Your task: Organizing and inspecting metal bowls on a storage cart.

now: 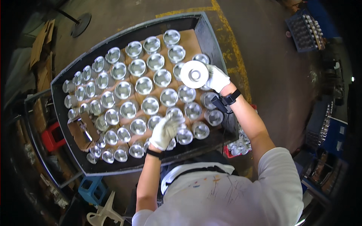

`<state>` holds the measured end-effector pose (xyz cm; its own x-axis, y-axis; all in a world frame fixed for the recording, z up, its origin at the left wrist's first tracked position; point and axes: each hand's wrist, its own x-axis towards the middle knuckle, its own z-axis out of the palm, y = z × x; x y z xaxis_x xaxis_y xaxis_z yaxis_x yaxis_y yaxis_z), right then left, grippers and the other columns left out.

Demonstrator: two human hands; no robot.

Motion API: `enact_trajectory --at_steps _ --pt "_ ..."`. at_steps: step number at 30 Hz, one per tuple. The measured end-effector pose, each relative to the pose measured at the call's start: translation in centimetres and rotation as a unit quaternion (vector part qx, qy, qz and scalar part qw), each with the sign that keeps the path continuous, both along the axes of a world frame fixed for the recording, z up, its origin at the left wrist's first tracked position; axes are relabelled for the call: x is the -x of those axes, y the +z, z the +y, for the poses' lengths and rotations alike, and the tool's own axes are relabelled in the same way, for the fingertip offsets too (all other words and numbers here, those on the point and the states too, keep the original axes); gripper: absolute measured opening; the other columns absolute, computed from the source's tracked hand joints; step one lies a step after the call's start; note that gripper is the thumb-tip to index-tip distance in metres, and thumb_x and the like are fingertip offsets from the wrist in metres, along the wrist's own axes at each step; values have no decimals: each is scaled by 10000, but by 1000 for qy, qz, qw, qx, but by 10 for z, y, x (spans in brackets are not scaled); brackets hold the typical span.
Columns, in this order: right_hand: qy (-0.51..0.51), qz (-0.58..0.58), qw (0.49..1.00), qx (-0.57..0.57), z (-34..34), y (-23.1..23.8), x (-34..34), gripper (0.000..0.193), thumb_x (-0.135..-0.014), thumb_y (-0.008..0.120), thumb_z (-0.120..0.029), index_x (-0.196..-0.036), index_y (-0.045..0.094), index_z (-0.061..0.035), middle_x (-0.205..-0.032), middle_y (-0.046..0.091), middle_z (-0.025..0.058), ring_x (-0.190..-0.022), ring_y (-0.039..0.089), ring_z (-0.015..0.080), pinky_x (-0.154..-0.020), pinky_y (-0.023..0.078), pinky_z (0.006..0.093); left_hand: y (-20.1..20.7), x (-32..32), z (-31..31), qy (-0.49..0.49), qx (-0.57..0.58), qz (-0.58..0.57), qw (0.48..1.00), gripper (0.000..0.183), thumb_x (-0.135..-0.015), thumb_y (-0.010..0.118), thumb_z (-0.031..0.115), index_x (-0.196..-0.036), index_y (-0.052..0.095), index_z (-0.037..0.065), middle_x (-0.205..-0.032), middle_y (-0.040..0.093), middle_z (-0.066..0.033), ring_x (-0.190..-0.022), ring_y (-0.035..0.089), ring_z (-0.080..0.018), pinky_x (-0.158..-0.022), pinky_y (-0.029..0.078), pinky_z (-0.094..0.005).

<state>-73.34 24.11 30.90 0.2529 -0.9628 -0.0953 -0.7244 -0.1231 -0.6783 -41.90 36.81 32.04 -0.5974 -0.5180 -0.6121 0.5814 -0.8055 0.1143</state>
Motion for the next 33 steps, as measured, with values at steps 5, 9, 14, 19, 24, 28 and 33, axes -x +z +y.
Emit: enact_trajectory --at_steps 5,9,14,19,24,28,33 --pt "2 -227 964 -141 70 3 -27 255 -901 598 -11 -1150 643 -47 -1109 688 42 -982 640 134 -840 539 298 28 34 5 -49 66 -8 997 437 -1015 456 408 -1314 500 91 -1102 655 -191 -959 657 -294 -818 537 -400" --pt "-43 -304 920 -242 111 22 -40 257 -938 544 -8 -1181 626 -32 -1131 676 50 -1012 630 127 -886 540 301 43 57 16 -67 53 -15 996 526 -1010 410 517 -1345 452 114 -1028 669 -176 -789 685 -269 -619 576 -362" --pt "-196 -616 674 -358 159 -16 -46 238 -982 491 -83 -1187 602 -36 -1093 674 70 -972 651 165 -860 562 312 48 72 31 -88 74 121 986 641 -994 364 604 -1297 514 59 -1052 667 -155 -840 670 -253 -656 578 -371" --pt "-175 -740 507 -405 182 -25 -41 203 -937 551 -52 -1132 601 -27 -1053 676 71 -912 663 168 -775 577 332 66 82 39 -11 49 3 999 677 -1002 306 604 -1349 464 45 -1219 617 -149 -998 658 -332 -811 589 -460" --pt "-143 -735 565 -348 184 -19 -42 258 -908 572 -2 -1164 588 -24 -1126 656 83 -995 641 170 -868 551 335 61 81 40 -20 41 21 999 690 -997 293 606 -1371 435 45 -1272 580 -185 -1042 640 -373 -834 572 -529" --pt "-144 -734 565 -348 182 -14 -38 245 -917 569 -22 -1159 592 -47 -1121 648 71 -1008 628 159 -893 530 309 66 84 41 -12 41 21 999 667 -1002 300 579 -1378 430 43 -1288 570 -196 -1092 622 -367 -831 571 -534" --pt "-123 -699 630 -316 191 -41 -8 240 -888 555 -30 -1122 593 -59 -984 601 28 -881 580 122 -743 491 266 71 92 43 24 35 -5 999 655 -1013 326 523 -1393 405 -4 -1329 541 -212 -1140 600 -362 -884 547 -525"
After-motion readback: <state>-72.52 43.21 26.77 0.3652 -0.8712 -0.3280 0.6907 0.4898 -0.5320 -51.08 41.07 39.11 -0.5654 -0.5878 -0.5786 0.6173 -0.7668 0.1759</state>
